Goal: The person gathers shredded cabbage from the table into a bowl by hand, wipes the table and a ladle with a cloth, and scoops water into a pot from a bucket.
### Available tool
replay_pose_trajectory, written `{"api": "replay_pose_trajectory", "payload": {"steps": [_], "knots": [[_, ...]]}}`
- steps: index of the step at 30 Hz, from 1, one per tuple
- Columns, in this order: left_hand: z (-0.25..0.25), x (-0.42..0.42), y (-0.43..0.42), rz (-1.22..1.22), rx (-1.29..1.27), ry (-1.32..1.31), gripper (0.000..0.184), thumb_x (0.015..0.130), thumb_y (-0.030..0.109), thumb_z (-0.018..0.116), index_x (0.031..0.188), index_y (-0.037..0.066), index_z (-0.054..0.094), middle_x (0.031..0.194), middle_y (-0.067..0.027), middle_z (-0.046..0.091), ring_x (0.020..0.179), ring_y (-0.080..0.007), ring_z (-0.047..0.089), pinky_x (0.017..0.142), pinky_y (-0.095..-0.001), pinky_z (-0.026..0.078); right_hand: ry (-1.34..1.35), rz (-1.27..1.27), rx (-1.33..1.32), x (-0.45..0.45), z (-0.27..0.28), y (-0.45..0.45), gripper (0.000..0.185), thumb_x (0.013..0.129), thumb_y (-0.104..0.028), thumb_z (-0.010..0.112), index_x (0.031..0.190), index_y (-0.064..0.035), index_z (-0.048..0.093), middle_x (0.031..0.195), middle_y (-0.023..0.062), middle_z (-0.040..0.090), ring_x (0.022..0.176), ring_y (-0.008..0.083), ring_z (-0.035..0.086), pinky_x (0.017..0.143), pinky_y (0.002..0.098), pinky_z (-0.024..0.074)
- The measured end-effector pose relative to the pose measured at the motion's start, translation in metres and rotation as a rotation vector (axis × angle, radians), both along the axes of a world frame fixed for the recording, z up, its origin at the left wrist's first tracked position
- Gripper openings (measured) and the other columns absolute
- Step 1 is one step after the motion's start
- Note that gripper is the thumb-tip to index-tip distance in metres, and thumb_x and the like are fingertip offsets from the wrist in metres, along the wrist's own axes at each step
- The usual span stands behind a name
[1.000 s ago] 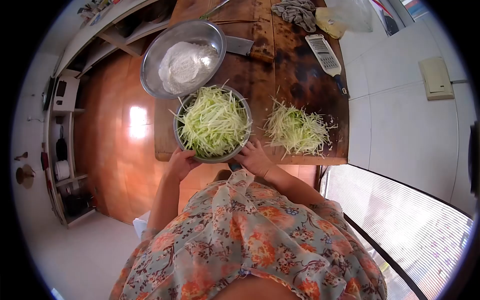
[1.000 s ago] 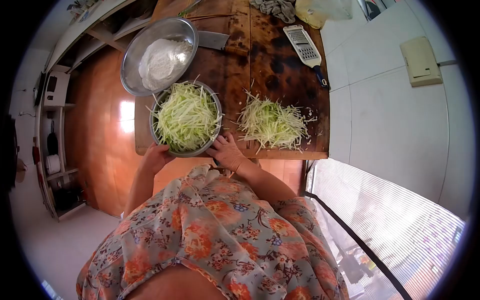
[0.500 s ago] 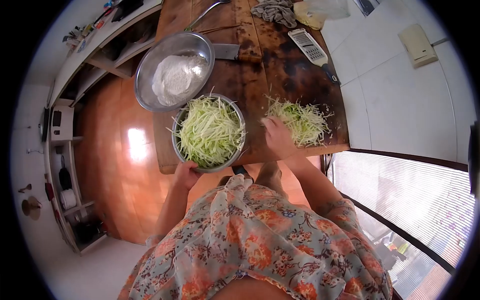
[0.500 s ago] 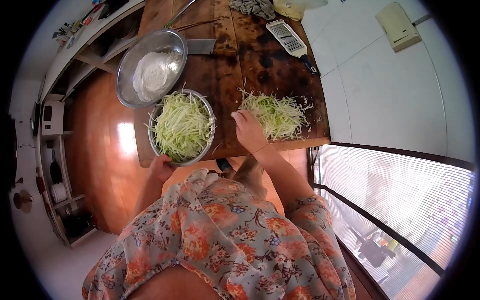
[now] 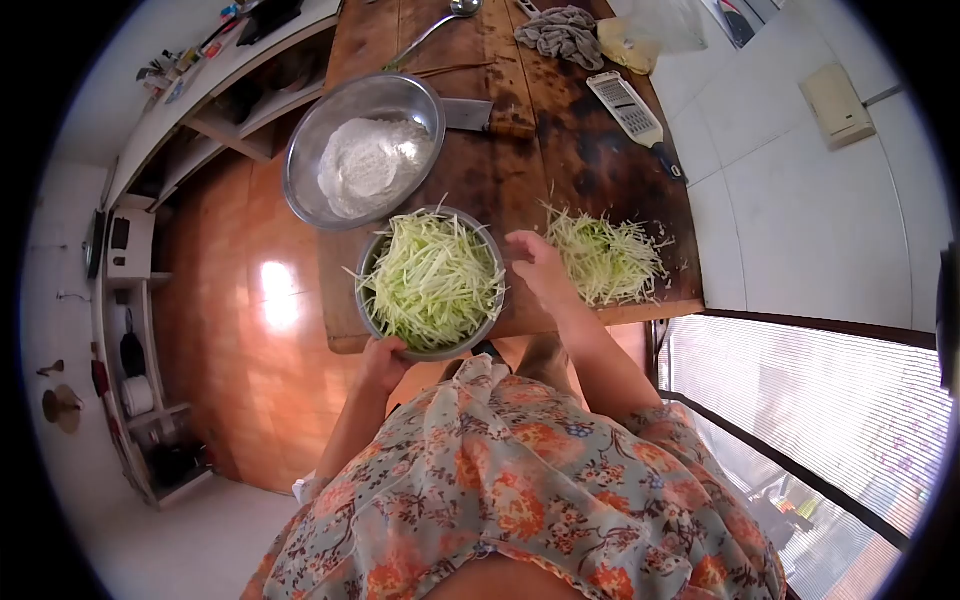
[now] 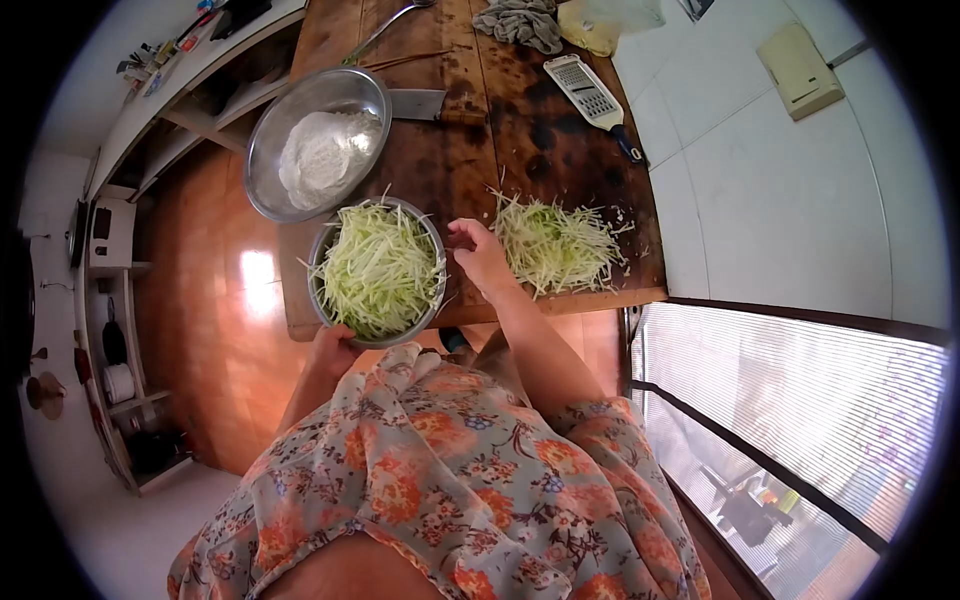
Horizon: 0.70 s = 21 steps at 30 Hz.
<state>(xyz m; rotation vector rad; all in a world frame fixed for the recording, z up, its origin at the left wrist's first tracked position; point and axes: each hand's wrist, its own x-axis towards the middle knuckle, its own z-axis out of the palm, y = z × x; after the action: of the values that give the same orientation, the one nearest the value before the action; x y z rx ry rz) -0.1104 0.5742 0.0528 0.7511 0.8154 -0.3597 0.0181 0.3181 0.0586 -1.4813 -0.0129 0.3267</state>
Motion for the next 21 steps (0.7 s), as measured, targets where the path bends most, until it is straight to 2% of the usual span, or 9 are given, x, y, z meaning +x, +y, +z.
{"api": "replay_pose_trajectory", "payload": {"steps": [3, 5, 7, 14, 16, 17, 19, 21], "knots": [[-0.008, 0.000, -0.001, 0.056, -0.075, -0.001, 0.055, 0.065, -0.008, 0.035, 0.120, -0.003, 0.033, 0.117, -0.0206, 0.042, 0.103, -0.0355, 0.048, 0.082, -0.0487, 0.046, 0.057, 0.153, -0.030, -0.005, 0.013, 0.001, 0.037, 0.068, 0.010, 0.048, 0.103, -0.0028, 0.051, 0.086, 0.0025, 0.054, 0.077, 0.0122, 0.050, 0.071, 0.0234, 0.0423], [-0.011, -0.001, -0.002, 0.061, -0.091, -0.015, 0.056, 0.065, -0.008, 0.035, 0.121, -0.003, 0.033, 0.117, -0.0203, 0.042, 0.103, -0.0355, 0.048, 0.082, -0.0489, 0.046, -0.023, 0.154, -0.045, -0.005, -0.014, 0.003, 0.032, 0.069, 0.008, 0.050, 0.099, -0.0010, 0.051, 0.083, 0.0035, 0.055, 0.078, 0.0121, 0.050, 0.072, 0.0244, 0.0416], [-0.011, -0.002, -0.002, 0.066, -0.104, -0.028, 0.056, 0.065, -0.008, 0.034, 0.121, -0.002, 0.033, 0.118, -0.0200, 0.042, 0.103, -0.0355, 0.047, 0.082, -0.0490, 0.046, -0.174, 0.152, -0.211, -0.005, -0.023, 0.004, 0.024, 0.070, 0.005, 0.052, 0.093, 0.0001, 0.053, 0.081, 0.0050, 0.055, 0.076, 0.0123, 0.051, 0.070, 0.0254, 0.0416], [-0.009, -0.001, -0.003, 0.045, -0.073, -0.060, 0.056, 0.066, -0.009, 0.034, 0.121, -0.002, 0.032, 0.117, -0.0200, 0.042, 0.101, -0.0353, 0.049, 0.080, -0.0491, 0.048, -0.125, 0.031, -0.181, -0.002, -0.003, -0.001, 0.017, 0.072, 0.000, 0.055, 0.089, -0.0010, 0.054, 0.081, 0.0081, 0.056, 0.067, 0.0196, 0.053, 0.066, 0.0269, 0.0422], [-0.004, -0.002, -0.003, 0.050, -0.061, -0.069, 0.056, 0.066, -0.009, 0.034, 0.121, -0.003, 0.032, 0.117, -0.0201, 0.042, 0.100, -0.0354, 0.049, 0.079, -0.0493, 0.048, -0.448, 0.118, -0.292, -0.005, 0.025, 0.007, 0.015, 0.076, -0.003, 0.053, 0.090, -0.0030, 0.057, 0.081, 0.0074, 0.056, 0.071, 0.0171, 0.054, 0.065, 0.0249, 0.0425], [0.000, 0.000, -0.003, 0.035, -0.045, -0.065, 0.056, 0.065, -0.009, 0.034, 0.121, -0.003, 0.032, 0.116, -0.0203, 0.043, 0.099, -0.0356, 0.050, 0.078, -0.0496, 0.048, -0.445, 0.124, -0.293, -0.006, 0.031, 0.010, 0.015, 0.076, -0.003, 0.053, 0.090, -0.0030, 0.057, 0.081, 0.0074, 0.056, 0.071, 0.0171, 0.054, 0.065, 0.0249, 0.0425], [0.001, -0.001, -0.004, 0.022, -0.030, -0.057, 0.055, 0.065, -0.009, 0.035, 0.120, -0.003, 0.032, 0.115, -0.0205, 0.043, 0.098, -0.0359, 0.050, 0.078, -0.0500, 0.049, -1.073, 0.288, -0.671, -0.004, 0.038, 0.014, 0.015, 0.076, -0.004, 0.053, 0.090, -0.0019, 0.057, 0.080, 0.0091, 0.054, 0.069, 0.0234, 0.053, 0.062, 0.0273, 0.0436], [-0.001, -0.002, -0.005, 0.047, -0.045, -0.104, 0.054, 0.065, -0.008, 0.035, 0.119, -0.004, 0.033, 0.114, -0.0207, 0.044, 0.098, -0.0361, 0.050, 0.077, -0.0489, 0.049, -1.063, 0.271, -0.666, 0.000, 0.049, 0.008, 0.014, 0.077, -0.005, 0.053, 0.090, -0.0007, 0.056, 0.081, 0.0100, 0.056, 0.070, 0.0266, 0.054, 0.063, 0.0303, 0.0450]]}}
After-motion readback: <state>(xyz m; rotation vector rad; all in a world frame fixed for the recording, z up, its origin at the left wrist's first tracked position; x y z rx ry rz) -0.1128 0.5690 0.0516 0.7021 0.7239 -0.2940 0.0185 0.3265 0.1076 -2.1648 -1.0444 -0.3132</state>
